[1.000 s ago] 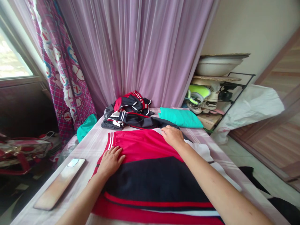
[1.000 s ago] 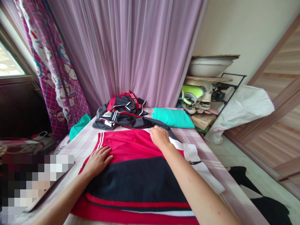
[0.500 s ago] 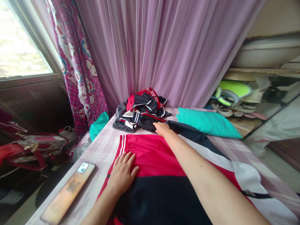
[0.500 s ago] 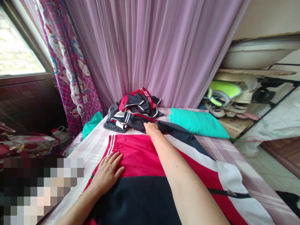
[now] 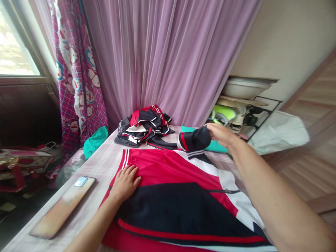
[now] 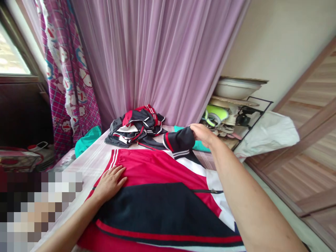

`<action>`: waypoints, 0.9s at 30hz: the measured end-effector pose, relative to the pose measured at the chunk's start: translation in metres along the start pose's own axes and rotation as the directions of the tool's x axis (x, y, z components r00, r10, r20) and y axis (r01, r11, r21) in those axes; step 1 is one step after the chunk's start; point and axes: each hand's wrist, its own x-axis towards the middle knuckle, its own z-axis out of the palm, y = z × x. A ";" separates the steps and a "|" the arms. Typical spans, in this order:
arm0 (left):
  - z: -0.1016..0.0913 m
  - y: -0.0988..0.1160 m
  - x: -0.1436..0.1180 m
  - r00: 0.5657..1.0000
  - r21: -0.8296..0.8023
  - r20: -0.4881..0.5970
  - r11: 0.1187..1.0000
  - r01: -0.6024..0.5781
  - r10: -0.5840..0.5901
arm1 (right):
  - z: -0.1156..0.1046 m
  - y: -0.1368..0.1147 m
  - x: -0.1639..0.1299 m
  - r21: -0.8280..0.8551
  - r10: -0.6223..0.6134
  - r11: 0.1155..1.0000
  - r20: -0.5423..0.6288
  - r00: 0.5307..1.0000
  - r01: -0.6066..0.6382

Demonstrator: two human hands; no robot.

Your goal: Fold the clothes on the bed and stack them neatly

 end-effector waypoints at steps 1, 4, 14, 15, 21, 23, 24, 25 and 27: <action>-0.002 0.001 0.000 1.000 0.002 0.008 1.000 -0.001 0.001 | -0.011 0.001 -0.022 0.014 0.016 1.000 0.087 0.996 -0.017; -0.005 0.002 0.000 1.000 0.016 0.014 1.000 -0.010 0.010 | -0.038 0.013 -0.080 -0.038 0.111 0.994 0.413 0.904 -0.105; -0.045 -0.015 0.047 0.992 0.143 -0.101 0.988 -0.057 0.072 | -0.022 0.103 -0.083 -0.596 0.355 0.787 0.220 0.909 -0.163; -0.051 -0.017 0.058 0.993 0.173 -0.088 0.983 -0.058 0.074 | -0.008 0.105 -0.077 -0.644 0.294 0.752 0.137 0.946 -0.141; -0.055 -0.031 0.114 0.996 0.246 0.064 0.966 -0.074 0.060 | 0.049 0.120 -0.056 -0.803 0.206 0.578 -0.023 0.978 -0.141; -0.052 -0.035 0.125 0.992 0.253 0.109 0.963 -0.094 0.068 | 0.046 0.127 -0.055 -0.748 0.175 0.655 0.008 0.985 -0.110; -0.051 -0.036 0.129 0.988 0.257 0.133 0.961 -0.106 0.074 | 0.042 0.130 -0.056 -0.678 0.156 0.729 0.025 0.987 -0.098; -0.051 -0.037 0.132 0.985 0.259 0.154 0.959 -0.117 0.079 | 0.036 0.132 -0.059 -0.580 0.140 0.810 0.043 0.989 -0.090; -0.054 -0.038 0.134 0.980 0.261 0.177 0.956 -0.138 0.093 | 0.021 0.134 -0.068 -0.330 0.142 0.938 0.075 0.987 -0.109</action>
